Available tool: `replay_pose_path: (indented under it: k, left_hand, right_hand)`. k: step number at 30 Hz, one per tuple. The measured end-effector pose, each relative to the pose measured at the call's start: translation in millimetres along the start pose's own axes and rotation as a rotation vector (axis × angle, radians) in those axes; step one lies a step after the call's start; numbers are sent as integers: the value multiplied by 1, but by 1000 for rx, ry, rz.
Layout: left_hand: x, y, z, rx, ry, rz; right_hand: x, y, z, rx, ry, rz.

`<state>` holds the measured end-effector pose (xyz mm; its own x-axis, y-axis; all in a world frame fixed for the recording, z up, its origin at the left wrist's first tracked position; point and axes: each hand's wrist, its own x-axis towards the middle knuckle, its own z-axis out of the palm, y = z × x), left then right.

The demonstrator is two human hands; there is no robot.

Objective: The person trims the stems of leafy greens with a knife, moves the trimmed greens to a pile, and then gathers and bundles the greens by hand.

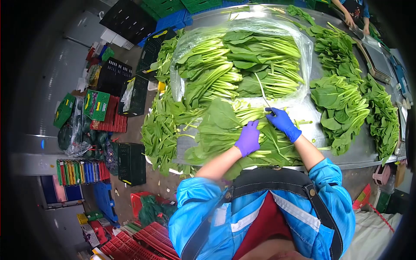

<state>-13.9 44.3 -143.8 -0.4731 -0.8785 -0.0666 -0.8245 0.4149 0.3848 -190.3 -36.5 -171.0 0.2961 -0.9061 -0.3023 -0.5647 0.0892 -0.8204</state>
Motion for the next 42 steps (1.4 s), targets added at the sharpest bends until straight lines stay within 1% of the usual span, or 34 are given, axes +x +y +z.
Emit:
replay_pose_path:
  k: [2,3,4,5,7,9,10,11,12,13,14,15,16,17,18,19,21,22,24,26,28,31,32,34,35,36,38,39,40,42]
  left_hand:
    - [-4,-2,6,-13,45,-1]
    - [-5,-5,5,-33,56,-5]
    - [-4,-9,8,-36,51,1]
    - [-2,-15,11,-61,65,-8]
    - [-1,-14,-4,-77,78,-23]
    - [-6,-11,-18,-63,76,13]
    - [-7,-8,-24,-52,83,51]
    - [-9,0,-29,-51,82,50]
    - [-12,9,-33,60,83,99]
    - [-12,12,-35,172,85,148]
    - [-11,10,-36,175,86,145]
    - [-11,8,-36,36,112,125]
    - [-11,7,-36,-103,138,105]
    - [-13,1,-41,-322,115,63]
    - [-16,1,-52,-324,115,64]
    - [-18,5,-71,-405,98,41]
    - [-21,14,-102,-514,46,31]
    - [-23,19,-111,-511,43,30]
    - [-25,27,-121,-540,36,25]
    - [-26,26,-116,-569,-7,33]
    - [-28,27,-115,-600,-49,38]
    - [-28,29,-117,-649,-44,93]
    - [-31,30,-118,-666,-45,116]
    - [-39,30,-119,-681,-52,142]
    - [-43,28,-120,-643,-41,143]
    - [-41,26,-121,-605,-19,144]
    - [-35,22,-113,-560,-22,144]
    - [-34,23,-107,-513,-30,149]
    - [-32,28,-106,-516,-32,153]
    - [-27,38,-107,-602,-28,127]
  right_hand:
    - [2,21,3,-119,-15,-101]
    - [-1,14,5,-199,-92,-33]
    - [0,22,15,-198,-70,-146]
    - [-2,22,20,-232,-76,-164]
    - [-3,14,19,-263,-80,-186]
    - [-7,11,15,-358,-216,-203]
    - [-8,9,12,-354,-218,-202]
    - [-8,8,9,-391,-280,-182]
    - [-8,2,4,-429,-341,-166]
    - [-9,-3,-2,-430,-339,-172]
    - [-14,-6,-7,-245,-309,-198]
    - [-23,-13,-14,-57,-279,-218]
    - [-35,-28,-25,-55,-280,-215]
    - [-48,-48,-37,144,-169,-160]
    - [-57,-58,-43,339,-55,-104]
    - [-59,-54,-42,338,-54,-106]
    - [-64,-43,-34,-127,299,-529]
    - [-69,-44,-31,-123,301,-527]
    - [-76,-54,-24,-255,196,-627]
    - [-80,-68,-23,-227,207,-596]
    - [-81,-74,-24,-253,129,-527]
    - [-82,-71,-25,-218,102,-578]
    - [-77,-63,-26,-220,101,-577]
    - [-63,-30,-24,-265,65,-398]
    - [-59,-8,-27,-364,115,-440]
    - [-59,-12,-31,-371,121,-448]
    - [-79,-32,-36,243,75,-263]
    - [-87,-52,-44,331,37,-284]
    - [-93,-70,-48,329,40,-280]
    - [-100,-97,-52,180,-62,-426]
